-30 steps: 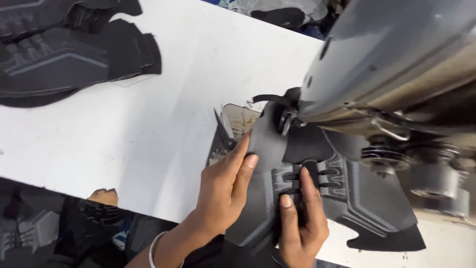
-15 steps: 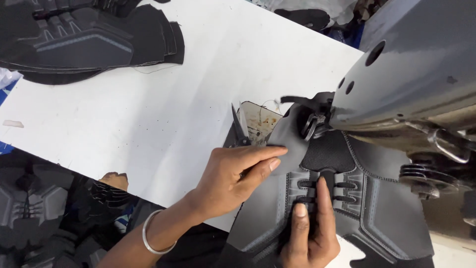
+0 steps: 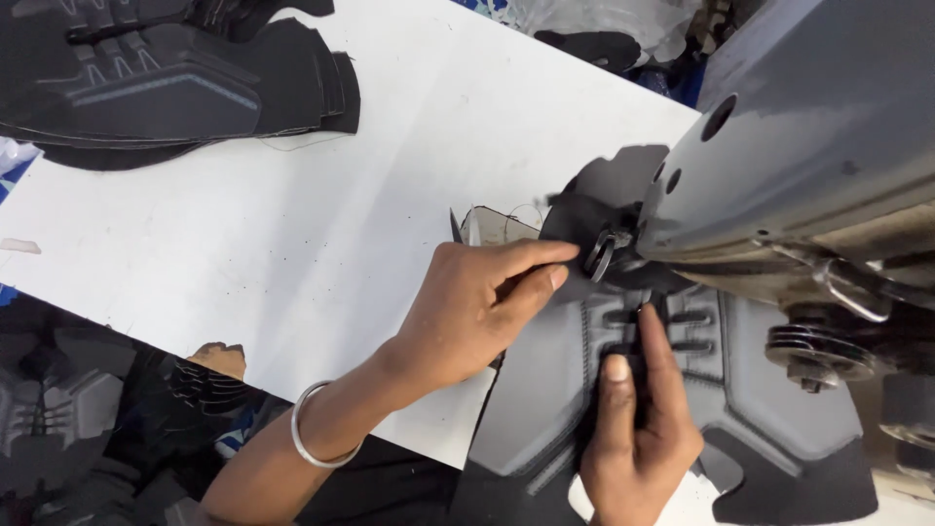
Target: The person sews black and gray shoe components together using a sewing machine, guiding the material under the needle. They periodically use scissors to trim excess threads and fabric, then reposition the parts to continue stitching.
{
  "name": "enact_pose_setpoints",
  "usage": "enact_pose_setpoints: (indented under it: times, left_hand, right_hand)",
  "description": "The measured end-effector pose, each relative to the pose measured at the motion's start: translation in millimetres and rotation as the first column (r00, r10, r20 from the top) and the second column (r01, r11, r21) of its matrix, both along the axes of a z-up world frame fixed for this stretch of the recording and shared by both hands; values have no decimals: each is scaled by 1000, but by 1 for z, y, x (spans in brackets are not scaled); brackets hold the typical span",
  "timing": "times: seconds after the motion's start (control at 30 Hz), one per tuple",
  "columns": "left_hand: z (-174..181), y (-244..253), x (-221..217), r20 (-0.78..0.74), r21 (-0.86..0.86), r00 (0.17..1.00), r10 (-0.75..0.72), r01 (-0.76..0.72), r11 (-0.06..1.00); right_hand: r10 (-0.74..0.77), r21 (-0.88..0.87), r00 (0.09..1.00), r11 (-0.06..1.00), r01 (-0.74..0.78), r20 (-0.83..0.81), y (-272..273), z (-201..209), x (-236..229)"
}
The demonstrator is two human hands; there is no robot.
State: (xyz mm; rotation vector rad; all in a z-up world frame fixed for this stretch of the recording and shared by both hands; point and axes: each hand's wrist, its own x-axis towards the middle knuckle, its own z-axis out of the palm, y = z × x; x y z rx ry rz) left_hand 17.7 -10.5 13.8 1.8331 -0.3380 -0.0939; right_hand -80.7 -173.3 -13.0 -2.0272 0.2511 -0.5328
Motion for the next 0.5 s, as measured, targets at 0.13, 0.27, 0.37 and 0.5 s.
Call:
enact_pose_setpoints:
  times: [0.13,0.27,0.37,0.5]
  left_hand:
    - [-3,-6,-2,-53,-45,998,13,-15,999]
    - [-17,-16,-18,-25,-115,1000,19,-22,993]
    - [-27,-22,-25,102,-184,992,68,-48,982]
    - [-24,-15,-18,302,-138,938,173,-137,981]
  right_hand:
    - [99,-121,992,987,-109,-81,-26,17,16]
    - [307,-262,939,904,-339,-157,-82,30,52]
    - [264,-479,882,760,-439,-391,-103,48,73]
    - [-17,-756,864,493,-431,-504,-82,66,47]
